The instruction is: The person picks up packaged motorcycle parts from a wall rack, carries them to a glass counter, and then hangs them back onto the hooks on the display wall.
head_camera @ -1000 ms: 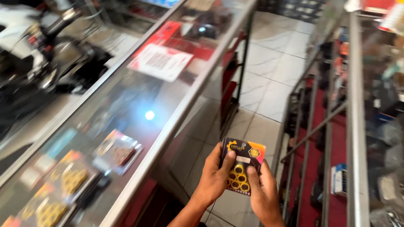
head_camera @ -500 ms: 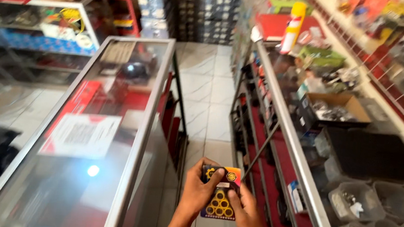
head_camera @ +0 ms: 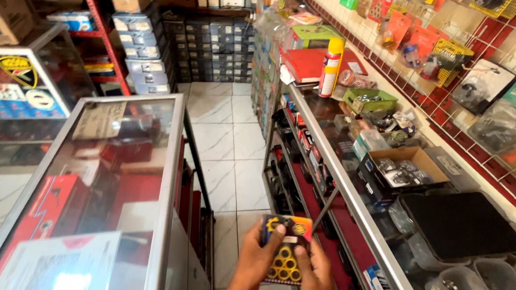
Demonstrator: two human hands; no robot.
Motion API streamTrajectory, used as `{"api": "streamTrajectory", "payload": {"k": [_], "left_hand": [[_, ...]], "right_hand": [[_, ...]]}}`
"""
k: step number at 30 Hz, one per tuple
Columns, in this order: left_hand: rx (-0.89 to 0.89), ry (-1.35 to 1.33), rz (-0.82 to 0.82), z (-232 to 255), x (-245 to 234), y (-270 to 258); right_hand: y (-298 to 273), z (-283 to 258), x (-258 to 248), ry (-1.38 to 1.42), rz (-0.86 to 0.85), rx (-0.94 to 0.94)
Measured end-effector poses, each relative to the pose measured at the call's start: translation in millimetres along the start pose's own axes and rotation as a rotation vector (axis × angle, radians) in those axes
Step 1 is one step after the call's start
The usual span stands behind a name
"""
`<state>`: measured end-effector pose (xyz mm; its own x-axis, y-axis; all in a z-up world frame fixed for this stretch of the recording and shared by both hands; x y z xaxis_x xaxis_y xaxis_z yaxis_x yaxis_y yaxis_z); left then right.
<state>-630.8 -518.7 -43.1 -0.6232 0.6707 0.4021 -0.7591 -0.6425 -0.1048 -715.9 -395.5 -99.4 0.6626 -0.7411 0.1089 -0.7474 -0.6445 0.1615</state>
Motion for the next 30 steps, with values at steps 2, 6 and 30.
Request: {"api": "streamTrajectory", "payload": {"k": [2,6,30], "left_hand": [[0.019,-0.012,-0.101,-2,3,14],[0.148,0.129,-0.190,0,0,38],[0.506,0.407,-0.087,-10,25,299]], "right_hand": [[14,-6,0,0.022,0.062,-0.054],[37,-11,-3,0.004,0.137,-0.056],[295,42,-46,0.163,0.297,0.115]]}}
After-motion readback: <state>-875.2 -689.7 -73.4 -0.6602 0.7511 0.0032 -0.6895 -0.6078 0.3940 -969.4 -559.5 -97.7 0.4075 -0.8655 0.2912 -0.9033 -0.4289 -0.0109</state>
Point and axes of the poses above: each hand's wrist, its own y-axis towards the middle knuckle, its own x-axis out of the palm, z = x × y, the point moved 2 cm from there along y, towards the middle knuckle, and after that the axes turned 7 degrees about -y, right-handed, at the moved point
